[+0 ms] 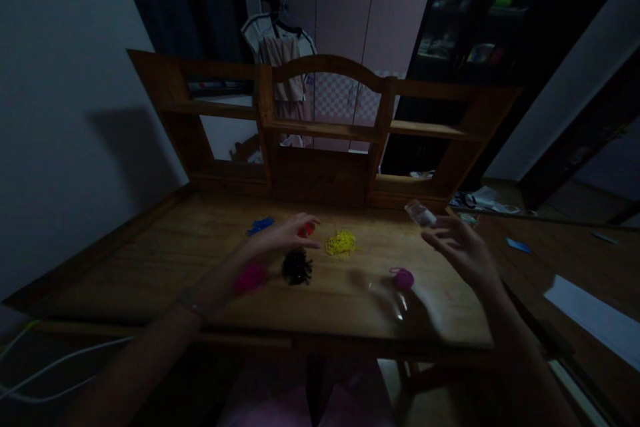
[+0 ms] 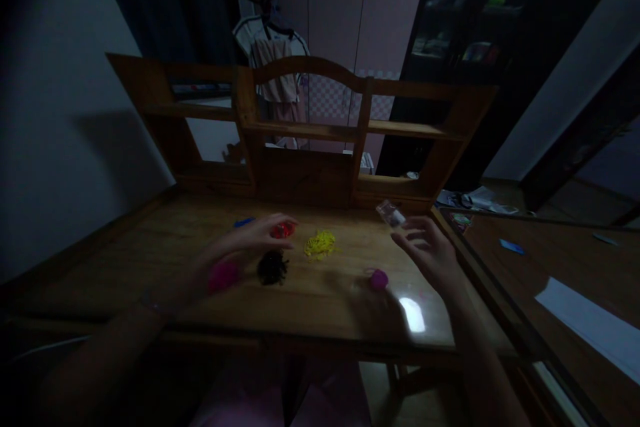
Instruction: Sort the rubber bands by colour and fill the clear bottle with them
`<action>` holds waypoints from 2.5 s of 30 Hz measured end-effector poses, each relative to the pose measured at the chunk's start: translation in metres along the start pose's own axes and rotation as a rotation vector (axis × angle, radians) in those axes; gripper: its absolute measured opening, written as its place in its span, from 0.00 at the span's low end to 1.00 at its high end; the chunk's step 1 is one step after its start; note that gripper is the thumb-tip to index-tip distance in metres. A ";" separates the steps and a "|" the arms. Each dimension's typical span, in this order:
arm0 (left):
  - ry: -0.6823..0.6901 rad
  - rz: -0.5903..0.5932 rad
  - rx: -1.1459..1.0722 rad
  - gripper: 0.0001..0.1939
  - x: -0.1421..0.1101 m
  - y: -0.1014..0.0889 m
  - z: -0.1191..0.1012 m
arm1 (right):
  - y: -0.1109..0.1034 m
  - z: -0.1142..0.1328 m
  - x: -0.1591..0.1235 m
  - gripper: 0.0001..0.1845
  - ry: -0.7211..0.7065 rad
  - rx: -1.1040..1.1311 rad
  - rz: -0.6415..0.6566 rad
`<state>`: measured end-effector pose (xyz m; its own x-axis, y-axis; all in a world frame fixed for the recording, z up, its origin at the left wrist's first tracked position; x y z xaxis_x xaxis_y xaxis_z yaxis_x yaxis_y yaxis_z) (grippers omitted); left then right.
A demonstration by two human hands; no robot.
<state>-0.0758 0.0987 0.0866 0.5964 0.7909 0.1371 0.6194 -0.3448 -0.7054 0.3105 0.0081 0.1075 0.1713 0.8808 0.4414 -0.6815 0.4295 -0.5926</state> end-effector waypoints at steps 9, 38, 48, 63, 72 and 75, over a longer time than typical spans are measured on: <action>-0.111 0.036 0.058 0.52 0.017 0.039 0.007 | 0.091 -0.001 0.087 0.32 -0.127 0.087 0.413; -0.098 -0.097 -0.229 0.31 0.042 0.094 0.008 | 0.105 -0.016 0.053 0.22 -0.199 -0.102 0.742; -0.105 -0.178 -0.178 0.15 0.045 0.090 0.006 | 0.120 -0.012 0.049 0.22 -0.200 -0.073 0.698; -0.082 -0.369 -0.401 0.11 0.053 0.084 0.016 | 0.135 -0.028 0.053 0.24 -0.090 0.156 0.685; 0.071 -0.441 -0.369 0.07 0.051 0.080 0.013 | 0.135 -0.024 0.052 0.25 -0.043 0.174 0.691; 0.076 -0.441 -0.362 0.06 0.050 0.077 0.011 | 0.135 -0.023 0.050 0.25 -0.030 0.195 0.705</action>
<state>-0.0036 0.1177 0.0312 0.2686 0.8651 0.4236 0.9453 -0.1521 -0.2887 0.2434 0.1152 0.0337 -0.3721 0.9280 0.0196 -0.7376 -0.2828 -0.6132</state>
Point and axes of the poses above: each hand's wrist, its own x-axis towards the middle knuckle, its own y-axis out of the palm, z = x × y, the point moved 3 cm from there along x, towards the middle knuckle, and after that the axes turned 10 degrees about -x, right-handed, at the moved point
